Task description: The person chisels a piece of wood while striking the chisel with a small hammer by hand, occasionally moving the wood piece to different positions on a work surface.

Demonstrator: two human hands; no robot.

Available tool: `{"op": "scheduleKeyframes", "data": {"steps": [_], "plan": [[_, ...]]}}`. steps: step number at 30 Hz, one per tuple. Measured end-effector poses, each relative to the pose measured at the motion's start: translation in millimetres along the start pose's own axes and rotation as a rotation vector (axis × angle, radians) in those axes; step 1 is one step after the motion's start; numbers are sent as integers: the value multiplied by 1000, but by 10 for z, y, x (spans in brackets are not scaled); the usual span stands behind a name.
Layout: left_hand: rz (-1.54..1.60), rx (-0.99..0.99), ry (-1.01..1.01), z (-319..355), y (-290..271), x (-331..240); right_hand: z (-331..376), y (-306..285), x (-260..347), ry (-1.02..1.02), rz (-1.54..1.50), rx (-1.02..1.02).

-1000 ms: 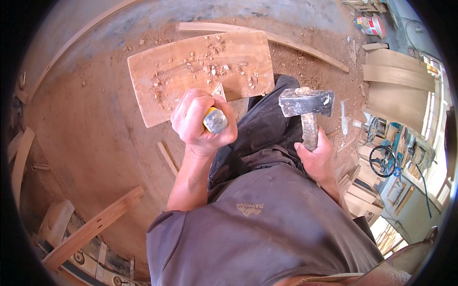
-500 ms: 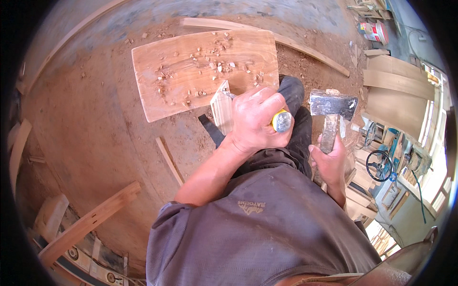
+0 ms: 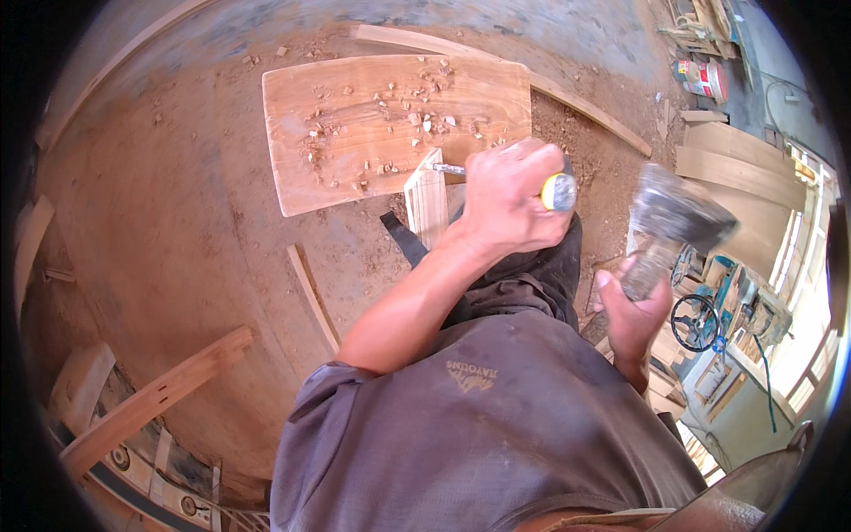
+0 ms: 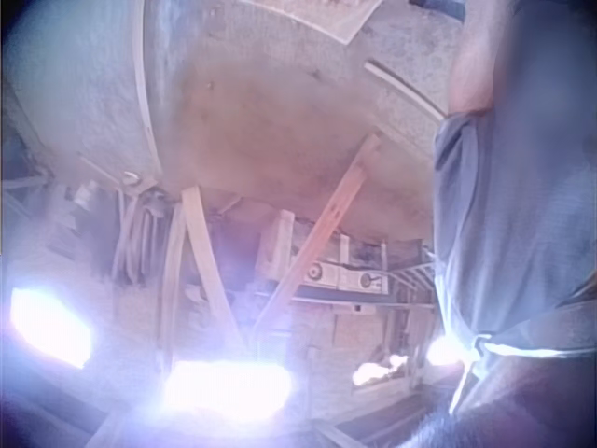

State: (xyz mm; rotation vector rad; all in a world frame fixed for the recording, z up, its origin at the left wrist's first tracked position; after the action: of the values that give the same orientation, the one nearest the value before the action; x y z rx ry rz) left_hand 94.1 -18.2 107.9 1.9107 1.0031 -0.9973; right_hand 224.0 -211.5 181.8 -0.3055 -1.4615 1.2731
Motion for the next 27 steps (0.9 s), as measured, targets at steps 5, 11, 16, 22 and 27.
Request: {"op": "scheduleKeyframes", "data": {"steps": [5, 11, 16, 22, 27], "plan": [[-56, 7, -11, 8, 105, 62, 44, -147, 310, -191, -160, -149], [-21, 34, -58, 90, -13, 125, -98, 276, 552, -346, 506, 183], [-13, -4, -27, 27, 17, 107, 146, -197, 336, -208, 112, -223], [-45, 18, -2, 49, 41, 198, -186, 373, 490, -440, 445, 129], [-126, 57, -48, 118, 116, 236, -83, 166, 208, -283, 199, 82]]}}
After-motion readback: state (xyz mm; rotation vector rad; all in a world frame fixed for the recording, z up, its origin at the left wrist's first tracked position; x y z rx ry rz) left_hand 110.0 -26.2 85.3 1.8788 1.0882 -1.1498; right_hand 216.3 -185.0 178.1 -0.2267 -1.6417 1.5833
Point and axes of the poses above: each hand's wrist, its own z-axis away from the middle knuckle, its own y-axis out of the palm, x = y × z, the point moved 10 cm from there along -z, towards the middle knuckle, and after that the axes turned 11 degrees about z, right-handed, at the moved point
